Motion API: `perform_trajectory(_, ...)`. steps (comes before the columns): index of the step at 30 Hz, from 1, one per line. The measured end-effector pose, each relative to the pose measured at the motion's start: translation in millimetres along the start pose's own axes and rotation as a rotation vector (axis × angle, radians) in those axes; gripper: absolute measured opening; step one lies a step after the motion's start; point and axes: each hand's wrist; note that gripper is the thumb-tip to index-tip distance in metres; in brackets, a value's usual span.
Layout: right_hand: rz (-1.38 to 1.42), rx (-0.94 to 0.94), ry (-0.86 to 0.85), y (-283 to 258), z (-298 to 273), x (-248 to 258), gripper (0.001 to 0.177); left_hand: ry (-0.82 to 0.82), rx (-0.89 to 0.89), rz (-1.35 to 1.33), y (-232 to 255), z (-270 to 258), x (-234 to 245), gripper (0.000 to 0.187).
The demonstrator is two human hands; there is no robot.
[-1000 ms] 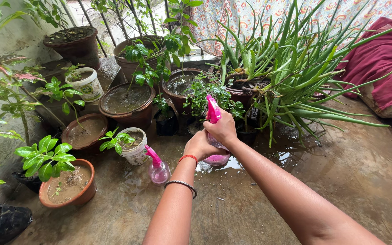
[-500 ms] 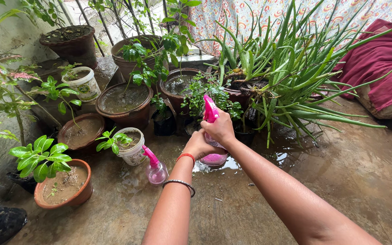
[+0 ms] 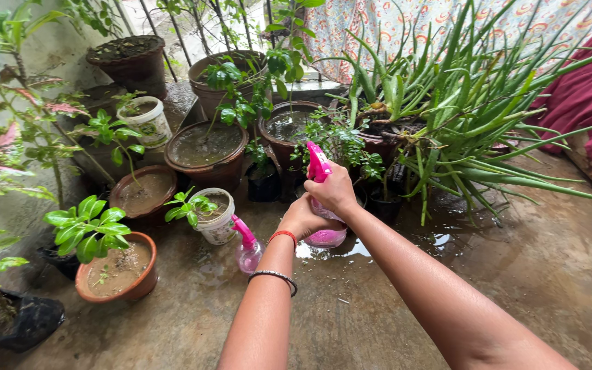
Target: The person waters plants in various pots using a spray bottle, moving the sprayer between different foliage.
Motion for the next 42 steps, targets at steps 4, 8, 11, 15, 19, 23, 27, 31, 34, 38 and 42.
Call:
perform_trajectory(4, 0.058, 0.048, -0.031, -5, 3, -10, 0.031, 0.039, -0.016, 0.002, -7, -5, 9, 0.096)
perform_trajectory(8, 0.049, 0.037, -0.054, -10, 4, -25, 0.028, 0.064, 0.007, -0.004, -10, -13, 19, 0.095)
perform_trajectory(11, 0.039, 0.013, -0.070, -15, 6, -36, 0.027, 0.075, 0.016, -0.011, -12, -21, 30, 0.094)
perform_trajectory(15, 0.135, 0.081, -0.105, -19, 12, -47, 0.033, 0.101, 0.058, -0.027, -9, -30, 40, 0.090)
perform_trajectory(19, 0.096, 0.116, -0.122, -22, 19, -57, 0.032, 0.148, 0.092, 0.057, -5, -39, 51, 0.089)
perform_trajectory(23, 0.086, 0.141, -0.116, -24, 21, -63, 0.030, 0.170, 0.108, 0.079, -4, -42, 58, 0.090)
perform_trajectory(27, 0.089, 0.111, -0.099, -31, 20, -68, 0.028, 0.187, 0.065, 0.012, -6, -44, 61, 0.093)
perform_trajectory(31, 0.083, 0.183, -0.142, -41, 21, -69, 0.031, 0.215, 0.112, 0.072, -9, -49, 65, 0.092)
perform_trajectory(34, 0.078, 0.186, -0.144, -44, 18, -73, 0.030, 0.221, 0.105, 0.051, -10, -54, 66, 0.092)
perform_trajectory(38, 0.003, 0.244, -0.129, -44, 12, -84, 0.024, 0.249, 0.144, 0.053, -11, -72, 67, 0.092)
perform_trajectory(42, -0.004, 0.228, -0.157, -55, 1, -97, 0.024, 0.274, 0.152, 0.082, -17, -89, 72, 0.092)
Point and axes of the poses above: each hand's wrist, its own z-axis towards the middle knuckle, its own x-axis out of the back of the hand, y = z × x, and after that the axes turned 4 degrees about -y, right-handed
